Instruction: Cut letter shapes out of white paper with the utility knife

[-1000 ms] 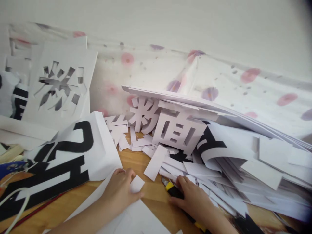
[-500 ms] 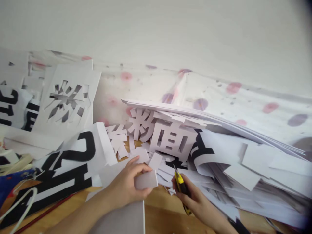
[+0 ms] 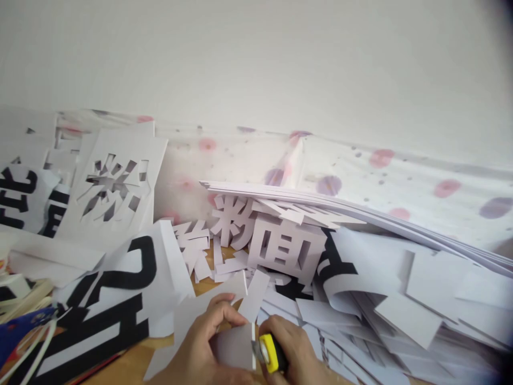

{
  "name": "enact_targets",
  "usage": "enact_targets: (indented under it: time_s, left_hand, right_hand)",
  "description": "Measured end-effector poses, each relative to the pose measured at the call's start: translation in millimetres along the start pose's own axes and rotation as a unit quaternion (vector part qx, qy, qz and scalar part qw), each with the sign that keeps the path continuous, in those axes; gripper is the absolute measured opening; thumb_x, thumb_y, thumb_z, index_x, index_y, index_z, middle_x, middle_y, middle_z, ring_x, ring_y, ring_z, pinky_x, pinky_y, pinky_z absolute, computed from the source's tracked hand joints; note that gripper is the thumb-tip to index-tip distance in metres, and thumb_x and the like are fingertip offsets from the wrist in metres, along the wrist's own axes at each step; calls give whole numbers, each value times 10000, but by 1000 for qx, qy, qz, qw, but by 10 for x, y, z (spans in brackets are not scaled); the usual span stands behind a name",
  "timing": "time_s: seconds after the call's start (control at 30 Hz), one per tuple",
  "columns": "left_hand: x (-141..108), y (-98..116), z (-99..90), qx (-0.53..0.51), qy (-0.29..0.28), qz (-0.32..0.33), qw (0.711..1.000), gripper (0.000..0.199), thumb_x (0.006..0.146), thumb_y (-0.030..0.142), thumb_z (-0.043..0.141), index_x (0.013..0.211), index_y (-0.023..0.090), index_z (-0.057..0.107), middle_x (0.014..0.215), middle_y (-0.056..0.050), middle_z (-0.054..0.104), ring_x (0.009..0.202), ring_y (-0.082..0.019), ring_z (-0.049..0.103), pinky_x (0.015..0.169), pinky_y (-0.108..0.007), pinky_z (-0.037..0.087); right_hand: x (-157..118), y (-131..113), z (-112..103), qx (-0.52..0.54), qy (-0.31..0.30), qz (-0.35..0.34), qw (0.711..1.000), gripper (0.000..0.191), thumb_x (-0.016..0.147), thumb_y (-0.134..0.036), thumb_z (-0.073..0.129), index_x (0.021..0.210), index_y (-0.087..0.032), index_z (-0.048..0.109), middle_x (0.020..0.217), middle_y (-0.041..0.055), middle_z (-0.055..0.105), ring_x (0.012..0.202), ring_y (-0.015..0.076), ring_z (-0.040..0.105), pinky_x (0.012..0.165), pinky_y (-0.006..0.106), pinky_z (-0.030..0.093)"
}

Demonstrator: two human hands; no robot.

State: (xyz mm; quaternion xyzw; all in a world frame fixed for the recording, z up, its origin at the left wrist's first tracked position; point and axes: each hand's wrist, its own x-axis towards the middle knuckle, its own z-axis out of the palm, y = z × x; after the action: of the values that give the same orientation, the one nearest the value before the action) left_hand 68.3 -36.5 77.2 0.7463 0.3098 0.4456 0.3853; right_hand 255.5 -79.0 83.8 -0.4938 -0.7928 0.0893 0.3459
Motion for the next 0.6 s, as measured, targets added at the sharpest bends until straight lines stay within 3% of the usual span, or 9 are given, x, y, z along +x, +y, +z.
enact_targets:
  time_s: [0.1,0.17,0.27,0.43,0.6]
  left_hand:
    - [16,-48,18,28,0,28,999,624,488,725,680,832,210,603,849,-61,617,1057,-297,555,920,-410,434]
    - [22,-72,33,38,7,49,998,598,505,718,677,817,213,599,801,-52,614,1081,-296,536,949,-420,411]
    - [20,-116,48,43,11,62,997,598,521,736,651,804,211,594,777,-48,606,1075,-295,534,972,-444,385]
    - [15,-188,38,35,3,63,997,646,519,773,613,841,212,597,781,-42,589,1045,-294,545,997,-478,339]
    - [17,-221,21,11,-4,66,998,609,520,739,650,834,219,603,783,-48,586,1102,-301,495,961,-462,381]
  right_hand:
    - [-5,59,6,-3,-4,-41,999,84,706,-293,503,740,-223,472,665,10,576,591,164,526,539,263,344]
    - [-13,65,11,-8,1,-55,998,189,780,-408,460,733,-226,475,649,13,578,583,167,527,536,268,339]
    - [-29,53,16,-16,6,-61,998,255,817,-453,403,722,-227,471,635,16,574,574,167,523,538,272,338]
    - [-32,79,16,-27,5,-34,999,83,657,-251,487,733,-221,470,649,8,561,581,163,511,548,268,333]
    - [14,117,19,-50,-2,-7,999,228,512,-126,437,720,-218,451,673,9,566,612,166,513,570,269,336]
